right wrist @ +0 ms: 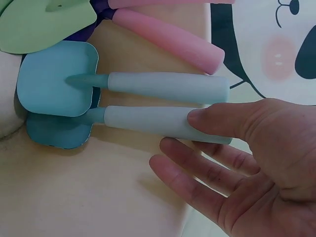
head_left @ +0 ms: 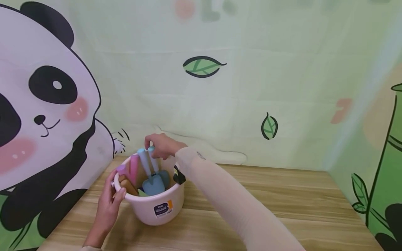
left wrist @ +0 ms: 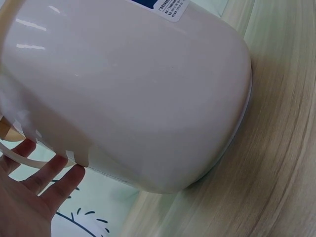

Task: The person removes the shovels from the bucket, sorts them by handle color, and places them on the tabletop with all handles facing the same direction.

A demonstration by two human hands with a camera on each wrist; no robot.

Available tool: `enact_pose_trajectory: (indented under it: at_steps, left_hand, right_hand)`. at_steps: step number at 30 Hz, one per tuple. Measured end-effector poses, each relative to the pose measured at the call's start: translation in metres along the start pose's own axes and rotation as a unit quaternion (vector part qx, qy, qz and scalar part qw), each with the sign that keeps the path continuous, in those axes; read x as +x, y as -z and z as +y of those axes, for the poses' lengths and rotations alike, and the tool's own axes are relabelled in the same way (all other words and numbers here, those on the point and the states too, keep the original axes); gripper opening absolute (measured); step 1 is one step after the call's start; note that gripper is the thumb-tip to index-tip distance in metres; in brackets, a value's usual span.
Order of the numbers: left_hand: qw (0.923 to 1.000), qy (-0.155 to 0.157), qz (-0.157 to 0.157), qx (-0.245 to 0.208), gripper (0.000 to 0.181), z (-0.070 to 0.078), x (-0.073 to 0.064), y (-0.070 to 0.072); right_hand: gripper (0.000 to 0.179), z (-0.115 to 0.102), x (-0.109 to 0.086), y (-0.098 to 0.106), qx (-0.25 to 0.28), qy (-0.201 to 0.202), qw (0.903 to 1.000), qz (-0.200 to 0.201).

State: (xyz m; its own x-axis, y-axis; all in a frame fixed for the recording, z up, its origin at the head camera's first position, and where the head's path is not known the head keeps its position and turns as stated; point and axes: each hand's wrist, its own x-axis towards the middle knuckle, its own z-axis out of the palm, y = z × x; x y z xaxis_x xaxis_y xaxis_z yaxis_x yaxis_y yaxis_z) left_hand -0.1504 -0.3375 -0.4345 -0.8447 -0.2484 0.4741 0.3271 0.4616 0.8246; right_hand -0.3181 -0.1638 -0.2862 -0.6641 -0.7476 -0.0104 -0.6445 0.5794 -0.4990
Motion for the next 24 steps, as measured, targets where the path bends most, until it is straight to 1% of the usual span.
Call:
enact_pose_trajectory:
  at_steps: [3, 8, 11, 14, 20, 24]
  left_hand:
    - [1.0, 0.004, -0.001, 0.002, 0.062, 0.0, -0.001, 0.0]
    - [1.0, 0.001, 0.001, 0.0, 0.062, 0.0, 0.0, 0.0]
    - [1.0, 0.0, 0.004, 0.005, 0.062, -0.001, 0.0, 0.0]
    - [1.0, 0.001, -0.001, 0.007, 0.062, -0.001, 0.0, 0.0]
    - [1.0, 0.0, -0.002, 0.007, 0.063, -0.002, 0.0, -0.001]
    - [1.0, 0.002, -0.002, 0.005, 0.064, -0.002, 0.0, 0.0]
  right_hand:
    - [0.027, 0.002, -0.002, 0.001, 0.002, 0.001, 0.9999, 0.012]
    - [0.028, 0.002, -0.009, 0.007, 0.009, 0.005, 0.9992, 0.039]
    - [0.027, 0.0, -0.012, 0.01, 0.009, 0.005, 0.9987, 0.049]
    - [0.026, 0.001, -0.015, 0.014, 0.003, 0.001, 0.9986, 0.054]
    - [0.025, 0.002, -0.021, 0.028, -0.01, 0.01, 0.9978, 0.065]
    - [0.025, 0.003, -0.027, 0.038, -0.002, 0.018, 0.997, 0.075]
